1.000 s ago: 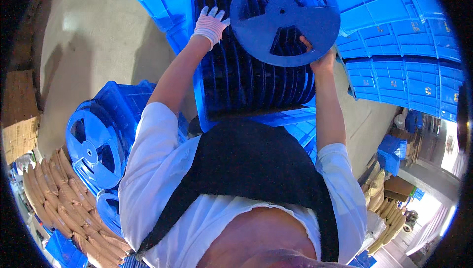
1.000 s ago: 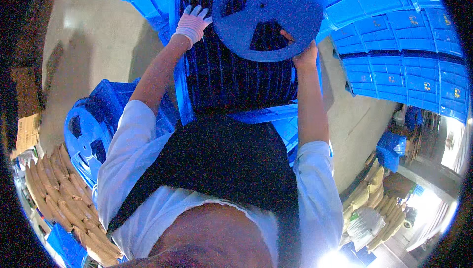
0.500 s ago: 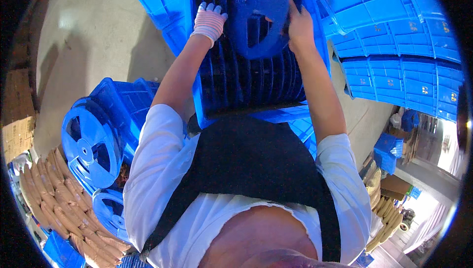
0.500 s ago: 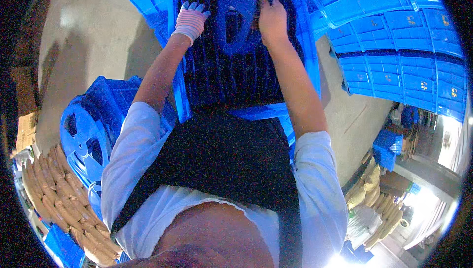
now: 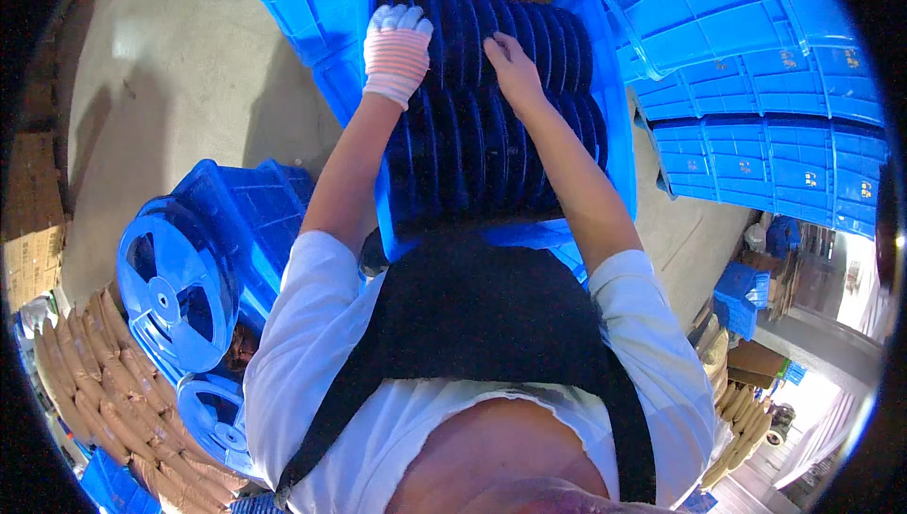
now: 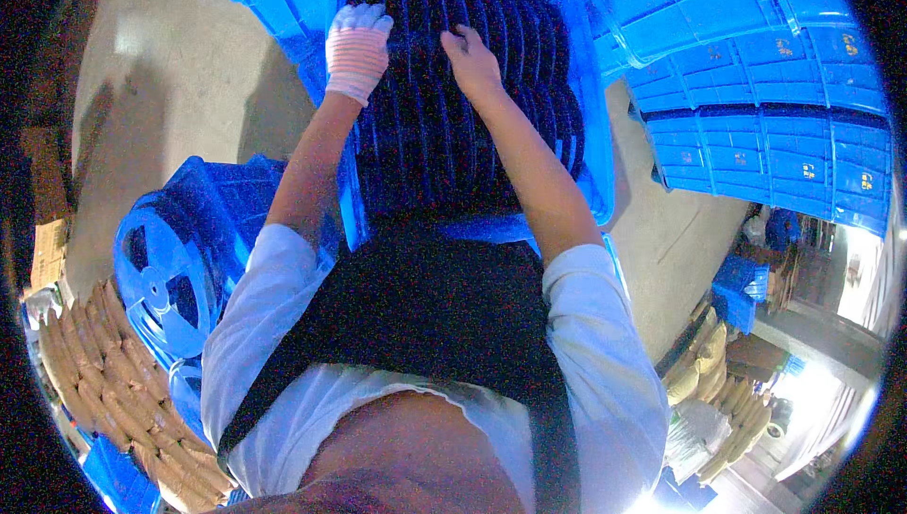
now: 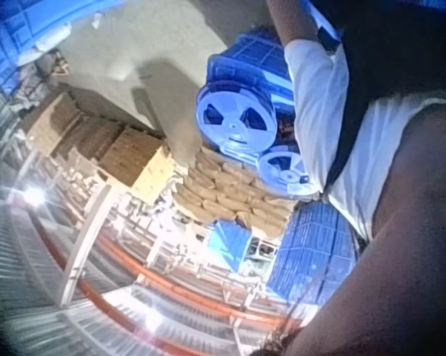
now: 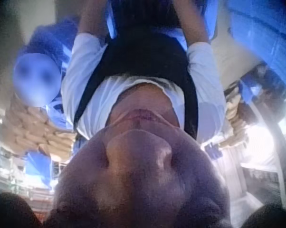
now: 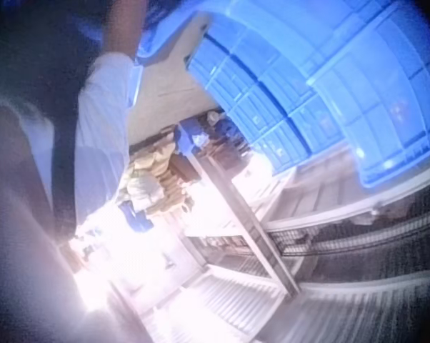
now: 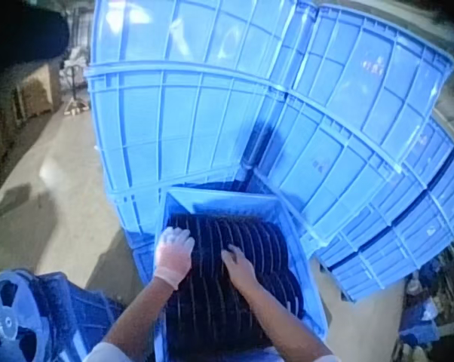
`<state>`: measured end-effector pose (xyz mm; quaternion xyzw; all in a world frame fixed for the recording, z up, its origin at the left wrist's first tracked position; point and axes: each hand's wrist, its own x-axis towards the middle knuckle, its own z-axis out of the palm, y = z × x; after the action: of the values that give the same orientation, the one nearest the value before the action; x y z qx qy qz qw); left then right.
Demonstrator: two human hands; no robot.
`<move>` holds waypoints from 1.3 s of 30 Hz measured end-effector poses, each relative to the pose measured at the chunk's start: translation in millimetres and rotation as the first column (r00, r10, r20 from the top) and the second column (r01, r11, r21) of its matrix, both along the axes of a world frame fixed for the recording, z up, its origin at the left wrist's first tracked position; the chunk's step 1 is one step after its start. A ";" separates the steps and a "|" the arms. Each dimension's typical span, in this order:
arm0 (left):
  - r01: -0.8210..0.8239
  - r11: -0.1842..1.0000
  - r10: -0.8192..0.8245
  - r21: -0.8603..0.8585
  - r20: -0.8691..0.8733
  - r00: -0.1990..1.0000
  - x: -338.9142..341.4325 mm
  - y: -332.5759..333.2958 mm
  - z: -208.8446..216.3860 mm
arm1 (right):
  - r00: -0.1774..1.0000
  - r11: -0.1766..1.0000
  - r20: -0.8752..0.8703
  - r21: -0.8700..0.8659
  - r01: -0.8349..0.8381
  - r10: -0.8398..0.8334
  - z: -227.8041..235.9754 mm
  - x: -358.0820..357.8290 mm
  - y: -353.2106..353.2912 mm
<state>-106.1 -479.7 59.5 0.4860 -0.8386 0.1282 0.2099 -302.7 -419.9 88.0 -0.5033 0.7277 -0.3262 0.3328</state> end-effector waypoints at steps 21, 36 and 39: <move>-0.142 0.958 0.277 0.248 -0.683 0.676 28.3 -20.5 -56.0 | 0.633 0.875 -0.698 -0.018 -0.483 0.335 -38.2 -76.3 152.5; -0.172 0.928 0.374 0.332 -0.833 0.409 41.2 -29.3 -55.9 | 0.667 0.913 -0.658 0.081 -0.399 0.350 -54.7 -99.3 205.3; 0.043 0.931 0.356 0.363 -0.928 0.113 33.4 -29.0 -52.0 | 0.688 0.924 -0.654 0.045 -0.379 0.314 -56.3 -101.4 206.9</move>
<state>-72.7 -508.7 7.5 0.5611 -0.4417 -0.3306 0.6171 -404.1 -213.0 31.7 -0.7277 0.6730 -0.0961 0.0911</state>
